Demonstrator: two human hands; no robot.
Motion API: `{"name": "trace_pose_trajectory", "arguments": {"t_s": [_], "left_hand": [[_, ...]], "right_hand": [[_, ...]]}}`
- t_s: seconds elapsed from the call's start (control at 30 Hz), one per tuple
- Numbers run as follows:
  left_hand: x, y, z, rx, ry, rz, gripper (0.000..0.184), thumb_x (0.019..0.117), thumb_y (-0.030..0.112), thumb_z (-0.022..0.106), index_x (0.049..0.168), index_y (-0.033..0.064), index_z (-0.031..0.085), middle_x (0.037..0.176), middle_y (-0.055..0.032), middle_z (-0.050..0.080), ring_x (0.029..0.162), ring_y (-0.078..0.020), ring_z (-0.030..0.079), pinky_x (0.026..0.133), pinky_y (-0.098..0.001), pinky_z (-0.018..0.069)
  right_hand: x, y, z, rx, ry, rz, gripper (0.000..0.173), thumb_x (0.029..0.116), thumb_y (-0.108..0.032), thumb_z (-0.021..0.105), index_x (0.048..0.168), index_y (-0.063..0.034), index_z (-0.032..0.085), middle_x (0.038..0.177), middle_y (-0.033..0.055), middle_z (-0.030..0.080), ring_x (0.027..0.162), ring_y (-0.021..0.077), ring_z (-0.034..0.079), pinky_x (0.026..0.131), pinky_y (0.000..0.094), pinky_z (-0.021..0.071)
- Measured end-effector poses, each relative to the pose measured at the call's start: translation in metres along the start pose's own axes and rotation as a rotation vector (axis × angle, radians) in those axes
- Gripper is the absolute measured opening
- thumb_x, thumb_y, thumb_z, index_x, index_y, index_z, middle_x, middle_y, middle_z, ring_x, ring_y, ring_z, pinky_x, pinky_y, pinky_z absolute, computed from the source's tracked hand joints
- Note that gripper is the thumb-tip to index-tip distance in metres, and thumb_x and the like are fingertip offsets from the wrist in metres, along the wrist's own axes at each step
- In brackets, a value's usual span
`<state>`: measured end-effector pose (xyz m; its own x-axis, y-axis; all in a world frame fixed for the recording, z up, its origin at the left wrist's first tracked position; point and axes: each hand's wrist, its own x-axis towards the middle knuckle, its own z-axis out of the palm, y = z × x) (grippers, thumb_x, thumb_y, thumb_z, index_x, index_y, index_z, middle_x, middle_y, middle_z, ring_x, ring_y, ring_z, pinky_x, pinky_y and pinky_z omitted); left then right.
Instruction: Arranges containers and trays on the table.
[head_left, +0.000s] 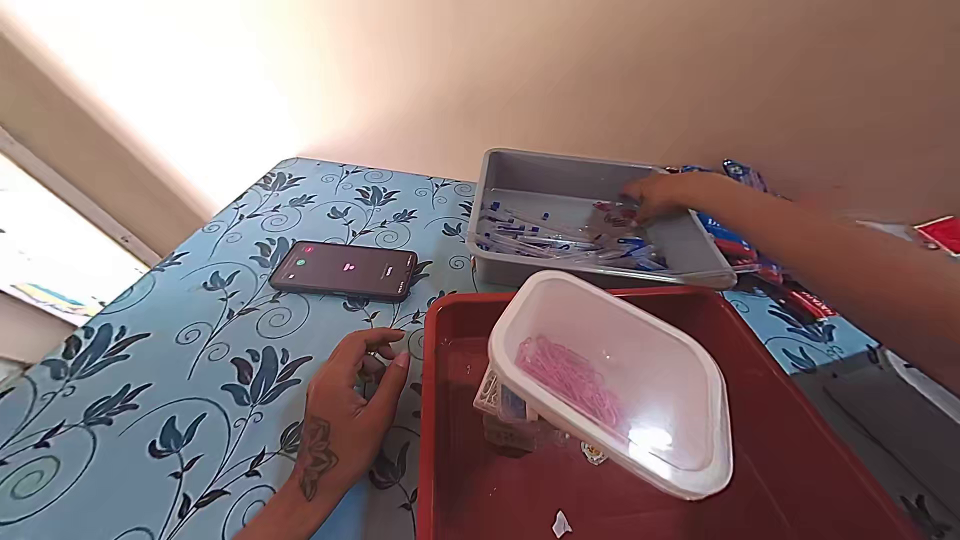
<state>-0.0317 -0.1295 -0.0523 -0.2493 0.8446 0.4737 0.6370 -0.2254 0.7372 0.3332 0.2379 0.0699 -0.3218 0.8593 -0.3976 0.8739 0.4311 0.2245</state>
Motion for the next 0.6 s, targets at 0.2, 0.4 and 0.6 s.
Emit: {"name": "trace_pose_trajectory", "arguments": {"t_s": [0.2,0.4,0.6], "left_hand": [[0.002,0.003,-0.005,-0.083,-0.075,0.004,0.034,0.0972,0.023,0.056,0.115,-0.0055,0.064,0.098,-0.0022,0.066,0.078,0.0092,0.056,0.070,-0.0084,0.0472],[0.002,0.005,-0.007,-0.108,-0.103,-0.048,0.029,0.0959,0.017,0.057,0.114,-0.0046,0.063,0.094,0.0012,0.064,0.076,0.0093,0.054,0.067,-0.0090,0.0459],[0.003,0.004,-0.007,-0.141,-0.102,-0.066,0.027,0.0951,0.015,0.057,0.114,-0.0040,0.062,0.093,0.0042,0.064,0.073,0.0102,0.054,0.066,-0.0085,0.0460]], "right_hand": [[0.004,-0.007,0.006,0.072,0.123,0.031,0.030,0.0969,-0.002,0.065,0.119,0.0182,0.062,0.125,0.0394,0.060,0.125,0.0548,0.054,0.107,0.0669,0.0369],[0.003,-0.008,0.010,0.353,0.190,-0.094,0.036,0.1075,-0.015,0.053,0.129,0.0118,0.061,0.129,0.0341,0.061,0.125,0.0471,0.057,0.109,0.0607,0.0374],[0.005,-0.025,0.015,0.351,0.257,-0.218,0.033,0.0989,-0.011,0.067,0.125,0.0084,0.066,0.123,0.0306,0.065,0.119,0.0451,0.060,0.107,0.0589,0.0393]]}}
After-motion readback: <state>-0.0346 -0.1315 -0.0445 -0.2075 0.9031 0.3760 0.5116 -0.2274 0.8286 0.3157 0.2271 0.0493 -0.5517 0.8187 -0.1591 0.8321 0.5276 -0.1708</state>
